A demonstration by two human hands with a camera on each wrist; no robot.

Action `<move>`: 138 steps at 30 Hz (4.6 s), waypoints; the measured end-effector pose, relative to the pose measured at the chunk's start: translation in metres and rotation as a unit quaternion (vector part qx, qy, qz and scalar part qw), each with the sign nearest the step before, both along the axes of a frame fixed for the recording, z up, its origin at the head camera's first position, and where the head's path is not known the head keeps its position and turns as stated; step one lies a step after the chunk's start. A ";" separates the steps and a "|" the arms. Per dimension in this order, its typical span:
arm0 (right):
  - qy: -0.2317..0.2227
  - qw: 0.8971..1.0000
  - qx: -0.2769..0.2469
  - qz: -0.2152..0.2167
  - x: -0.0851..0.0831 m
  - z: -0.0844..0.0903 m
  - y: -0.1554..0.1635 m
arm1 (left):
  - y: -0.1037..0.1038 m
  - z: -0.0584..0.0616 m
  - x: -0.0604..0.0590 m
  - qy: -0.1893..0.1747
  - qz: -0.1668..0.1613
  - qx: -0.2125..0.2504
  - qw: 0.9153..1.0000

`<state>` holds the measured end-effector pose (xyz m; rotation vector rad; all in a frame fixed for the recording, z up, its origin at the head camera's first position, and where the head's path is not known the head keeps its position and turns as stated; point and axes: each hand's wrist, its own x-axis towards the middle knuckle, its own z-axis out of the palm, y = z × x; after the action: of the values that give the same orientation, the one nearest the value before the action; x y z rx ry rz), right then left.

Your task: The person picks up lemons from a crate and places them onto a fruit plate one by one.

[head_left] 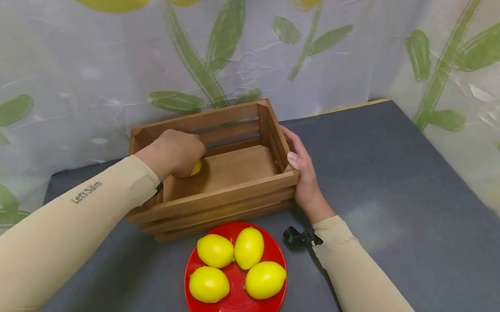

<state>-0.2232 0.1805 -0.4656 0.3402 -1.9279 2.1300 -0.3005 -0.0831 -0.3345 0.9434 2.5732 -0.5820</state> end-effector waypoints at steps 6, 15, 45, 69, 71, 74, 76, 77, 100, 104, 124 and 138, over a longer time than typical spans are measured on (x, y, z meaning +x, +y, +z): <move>-0.002 1.000 -0.001 0.005 0.001 -0.001 0.002 | 0.000 -0.005 -0.002 -0.017 0.015 -0.004 1.000; 0.001 1.000 -0.004 0.006 0.001 0.000 0.003 | 0.002 -0.008 -0.005 -0.034 0.024 -0.020 0.999; -0.001 1.000 0.005 0.004 0.000 0.001 0.002 | -0.003 -0.008 -0.008 -0.081 0.042 -0.007 0.996; -0.010 1.000 -0.008 0.004 0.000 -0.003 0.002 | -0.006 0.057 0.045 0.004 -0.039 0.077 0.996; -0.010 1.000 -0.007 0.003 0.001 -0.002 0.002 | -0.005 0.063 0.053 0.011 -0.042 0.076 0.996; -0.009 1.000 -0.006 0.004 0.001 0.000 0.000 | -0.005 0.072 0.066 0.022 -0.047 0.078 0.996; -0.010 1.000 -0.004 0.006 0.001 0.000 -0.001 | -0.005 0.078 0.074 0.030 -0.052 0.083 0.995; -0.010 1.000 -0.004 0.007 0.001 0.000 -0.001 | -0.004 0.080 0.077 0.032 -0.054 0.084 0.994; -0.017 1.000 -0.016 0.009 0.001 0.004 -0.001 | 0.013 0.067 0.185 0.024 -0.168 0.096 0.981; -0.019 1.000 -0.012 0.010 0.002 0.004 -0.002 | 0.013 0.047 0.200 0.003 -0.181 0.113 0.977; -0.019 1.000 -0.010 0.009 0.002 0.002 -0.003 | 0.008 -0.027 0.249 0.004 -0.193 0.204 0.960; -0.014 1.000 -0.009 0.008 0.001 0.003 -0.002 | 0.011 -0.039 0.256 -0.042 -0.161 0.190 0.968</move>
<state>-0.2224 0.1783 -0.4627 0.3256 -1.9270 2.1718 -0.0450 -0.0724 -0.3732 1.4964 2.5168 -0.1164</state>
